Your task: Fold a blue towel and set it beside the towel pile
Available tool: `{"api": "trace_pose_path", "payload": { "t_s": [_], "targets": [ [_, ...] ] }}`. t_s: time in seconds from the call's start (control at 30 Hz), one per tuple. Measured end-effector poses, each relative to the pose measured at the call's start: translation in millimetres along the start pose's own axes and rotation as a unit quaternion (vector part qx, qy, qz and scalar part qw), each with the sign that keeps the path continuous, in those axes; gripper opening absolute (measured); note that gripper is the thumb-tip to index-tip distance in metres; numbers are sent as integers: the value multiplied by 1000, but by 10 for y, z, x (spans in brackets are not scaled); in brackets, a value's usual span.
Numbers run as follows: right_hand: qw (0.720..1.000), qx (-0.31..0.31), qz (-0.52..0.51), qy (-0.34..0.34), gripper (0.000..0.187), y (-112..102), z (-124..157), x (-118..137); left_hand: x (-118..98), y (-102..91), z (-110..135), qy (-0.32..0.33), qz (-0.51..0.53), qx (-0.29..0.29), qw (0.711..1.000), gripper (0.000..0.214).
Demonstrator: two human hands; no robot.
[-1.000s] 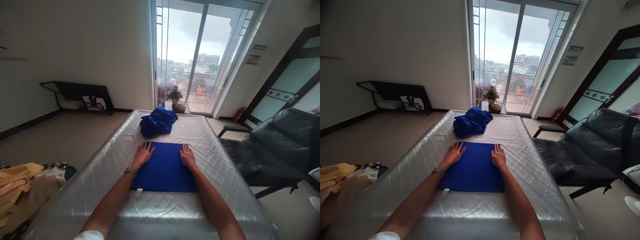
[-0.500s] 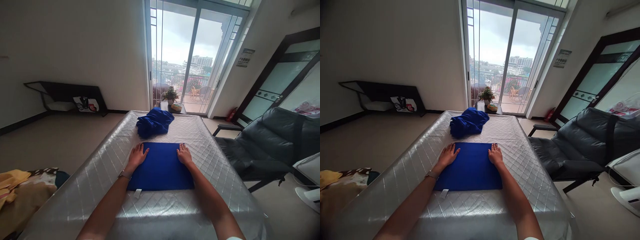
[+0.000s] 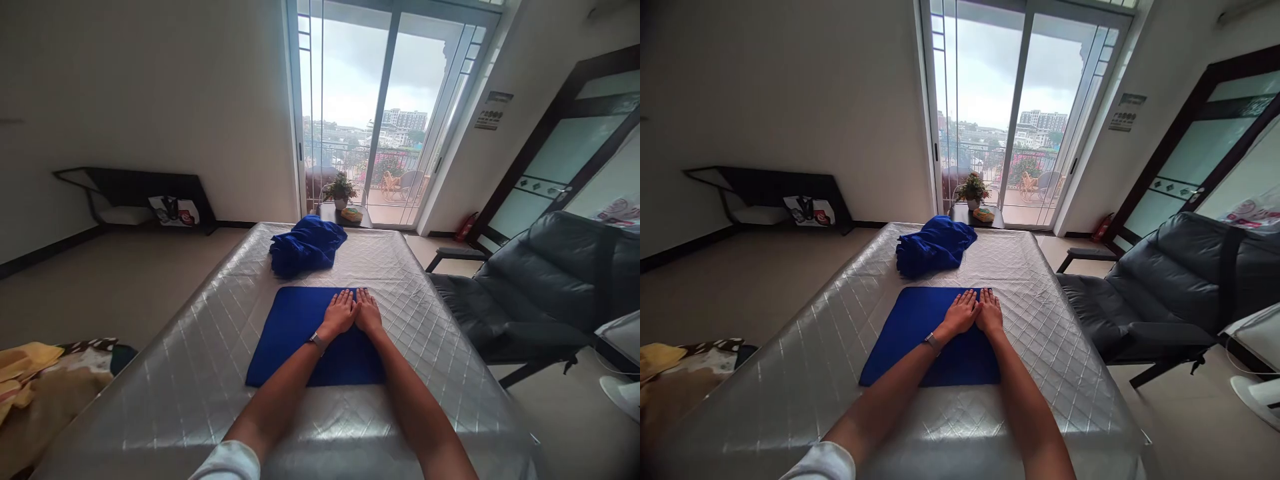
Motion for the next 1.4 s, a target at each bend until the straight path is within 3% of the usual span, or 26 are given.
{"api": "trace_pose_path", "payload": {
  "t_s": [0.07,0.13,0.37,0.5,0.77,0.97,1.23,1.33,1.4],
  "targets": [
    [1000,-2,-1,0,60,1,-2,-4,40,4,3,-16,-3,0,1000,69],
    [1000,-5,-8,5,61,-3,-9,-5,223,-44,89,-39,-7,3,999,71],
    [1000,-5,-25,19,62,20,-30,-7,1359,-376,762,-155,-53,-2,986,78],
    [999,-5,-20,24,62,10,-32,0,1717,-514,1135,-195,-80,-6,978,83],
    [998,-62,-3,-8,57,-233,262,123,1665,-584,1319,-210,-98,5,973,89],
    [1000,-1,8,9,64,-73,611,65,1682,-580,1289,-181,-107,-6,978,88],
    [1000,9,11,23,63,-14,657,39,1731,-574,1273,-191,-108,9,976,85],
    [1000,7,3,28,63,-25,661,35,1545,-668,1195,-179,-134,-7,975,85],
    [1000,4,-2,28,64,-36,669,35,1223,-693,1062,-137,-145,-18,980,83]
  ]
}}
Point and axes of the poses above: each hand's wrist, its own z-axis away from the middle knuckle, its own y-axis out of the palm, x = y × z, the point moved 8 cm from there along -z, towards the middle knuckle, and after that the axes turned 8 degrees about y, right-handed, at the moved point
